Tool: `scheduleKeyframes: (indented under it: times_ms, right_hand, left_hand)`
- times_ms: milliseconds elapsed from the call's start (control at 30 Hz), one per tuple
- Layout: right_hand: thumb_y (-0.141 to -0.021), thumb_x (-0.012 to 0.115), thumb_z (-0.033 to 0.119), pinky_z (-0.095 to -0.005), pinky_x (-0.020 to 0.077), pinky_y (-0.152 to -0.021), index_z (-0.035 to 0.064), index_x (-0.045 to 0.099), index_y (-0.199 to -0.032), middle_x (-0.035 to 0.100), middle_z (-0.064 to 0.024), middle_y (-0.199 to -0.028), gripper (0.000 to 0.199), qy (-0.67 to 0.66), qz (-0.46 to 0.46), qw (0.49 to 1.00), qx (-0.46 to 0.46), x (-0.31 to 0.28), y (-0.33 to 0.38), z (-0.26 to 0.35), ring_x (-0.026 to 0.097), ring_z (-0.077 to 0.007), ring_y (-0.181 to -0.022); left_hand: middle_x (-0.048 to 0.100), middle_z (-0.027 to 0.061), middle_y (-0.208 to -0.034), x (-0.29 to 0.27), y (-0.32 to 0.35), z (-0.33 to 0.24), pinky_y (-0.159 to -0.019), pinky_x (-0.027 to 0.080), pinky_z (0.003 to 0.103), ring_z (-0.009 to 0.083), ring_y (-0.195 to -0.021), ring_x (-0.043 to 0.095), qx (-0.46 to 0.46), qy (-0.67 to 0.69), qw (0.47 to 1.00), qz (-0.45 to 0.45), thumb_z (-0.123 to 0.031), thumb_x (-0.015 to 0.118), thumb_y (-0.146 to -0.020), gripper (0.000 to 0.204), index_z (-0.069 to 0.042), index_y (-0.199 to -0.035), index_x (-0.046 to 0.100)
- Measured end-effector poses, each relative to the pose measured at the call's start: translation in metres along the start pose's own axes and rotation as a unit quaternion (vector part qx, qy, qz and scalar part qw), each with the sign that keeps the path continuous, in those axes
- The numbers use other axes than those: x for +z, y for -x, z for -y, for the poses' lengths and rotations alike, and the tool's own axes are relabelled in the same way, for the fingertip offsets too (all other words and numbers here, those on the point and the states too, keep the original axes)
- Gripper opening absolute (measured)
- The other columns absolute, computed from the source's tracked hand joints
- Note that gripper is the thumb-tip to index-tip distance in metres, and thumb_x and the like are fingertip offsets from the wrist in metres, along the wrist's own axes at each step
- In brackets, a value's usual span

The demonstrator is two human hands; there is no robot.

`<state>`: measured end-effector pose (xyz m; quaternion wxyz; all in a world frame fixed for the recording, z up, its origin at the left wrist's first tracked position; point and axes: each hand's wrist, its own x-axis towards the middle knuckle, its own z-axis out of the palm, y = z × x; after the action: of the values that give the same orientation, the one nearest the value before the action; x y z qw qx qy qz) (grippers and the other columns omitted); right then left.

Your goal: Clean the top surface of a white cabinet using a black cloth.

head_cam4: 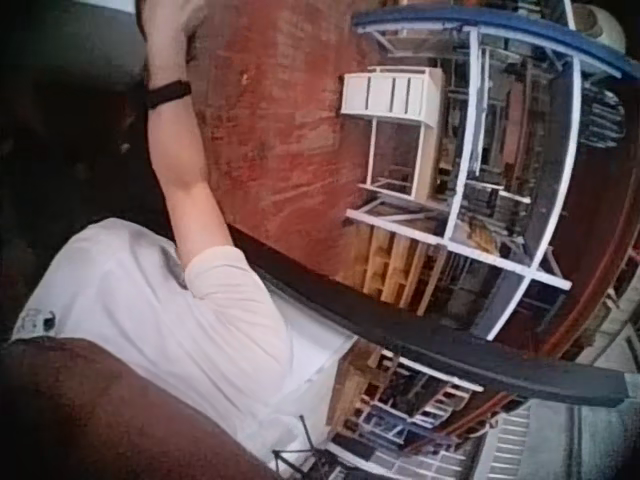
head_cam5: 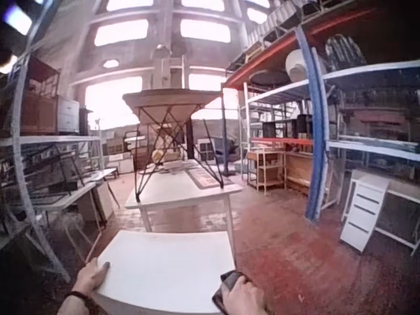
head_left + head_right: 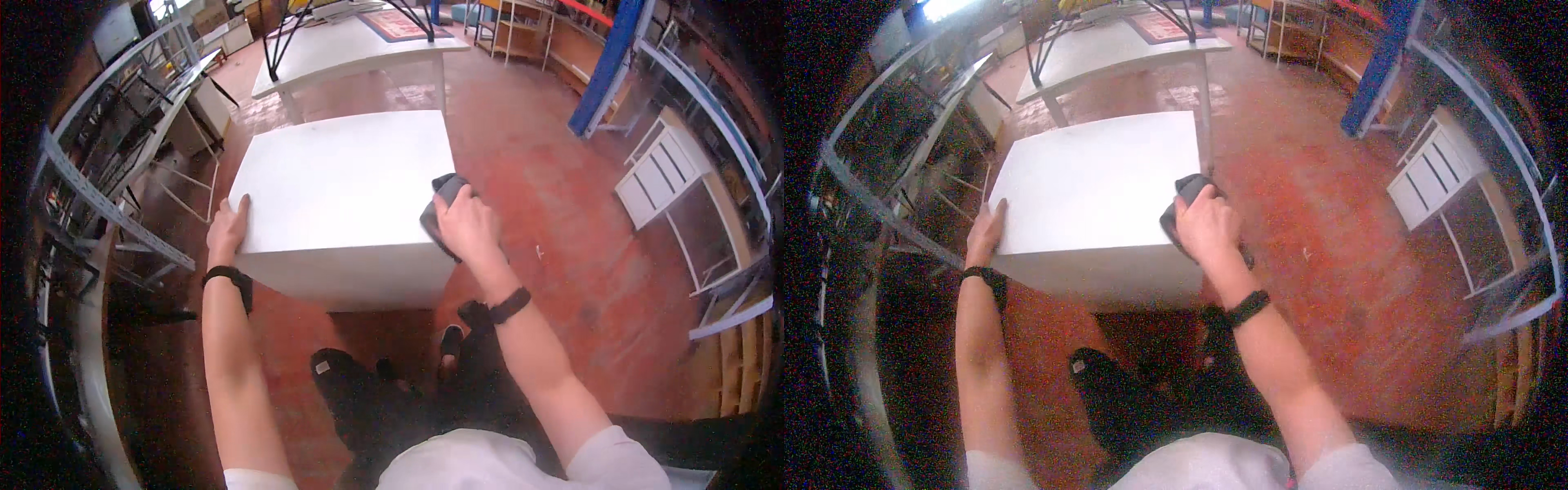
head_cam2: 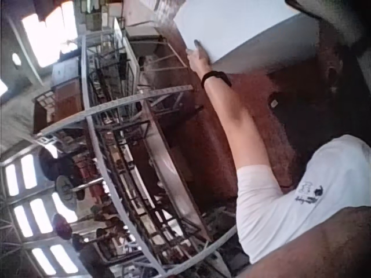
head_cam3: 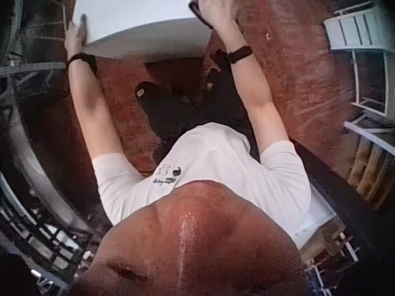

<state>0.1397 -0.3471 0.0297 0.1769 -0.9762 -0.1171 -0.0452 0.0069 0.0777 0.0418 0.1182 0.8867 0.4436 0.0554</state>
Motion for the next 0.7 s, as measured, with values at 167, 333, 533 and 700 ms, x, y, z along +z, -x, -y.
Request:
scheduleKeyframes:
  times_ms: [167,333,533,700]
  right_hand:
    - [-0.1,0.057,0.053,-0.0533,0.0585,-0.086,-0.0089,0.052,-0.123,0.071,-0.0304,-0.108,0.066,-0.068,0.009,0.997,-0.044,0.0,0.035,0.004,0.073,-0.0438,-0.099]
    - [-0.098,0.063,0.048,-0.053,0.0514,-0.101,-0.0102,0.047,-0.135,0.061,-0.0363,-0.126,0.071,-0.119,0.0,0.991,-0.056,0.006,0.033,0.002,0.061,-0.044,-0.123]
    - [-0.097,0.065,0.044,-0.0534,0.0326,-0.122,-0.0032,0.045,-0.151,0.046,-0.034,-0.152,0.075,-0.072,-0.121,0.955,-0.261,0.016,0.039,-0.006,0.04,-0.0438,-0.147]
    - [-0.1,0.061,0.041,-0.0546,0.0285,-0.124,0.0011,0.049,-0.15,0.042,-0.0247,-0.16,0.065,-0.072,0.012,0.901,-0.428,-0.009,0.012,-0.011,0.037,-0.0416,-0.15]
  left_hand:
    - [0.05,0.0274,-0.152,0.02,-0.017,0.03,-0.117,0.036,0.055,0.0438,-0.14,0.049,0.016,-0.069,0.992,-0.101,-0.074,0.038,-0.099,0.09,-0.004,-0.155,0.044]
    - [0.025,0.0302,-0.167,0.039,0.03,-0.052,-0.127,0.015,0.057,0.0432,-0.157,0.021,0.068,-0.125,0.989,-0.049,-0.078,0.033,-0.098,0.098,-0.005,-0.163,0.031]
    - [0.02,0.0297,-0.169,0.025,0.054,-0.068,-0.129,0.009,0.054,0.0423,-0.159,0.016,0.083,-0.099,0.991,-0.045,-0.077,0.037,-0.098,0.098,-0.006,-0.164,0.029]
    - [0.032,0.0364,-0.161,0.034,0.045,-0.05,-0.123,0.022,0.062,0.0493,-0.153,0.028,0.129,-0.109,0.98,-0.104,-0.073,0.041,-0.099,0.093,-0.005,-0.161,0.035]
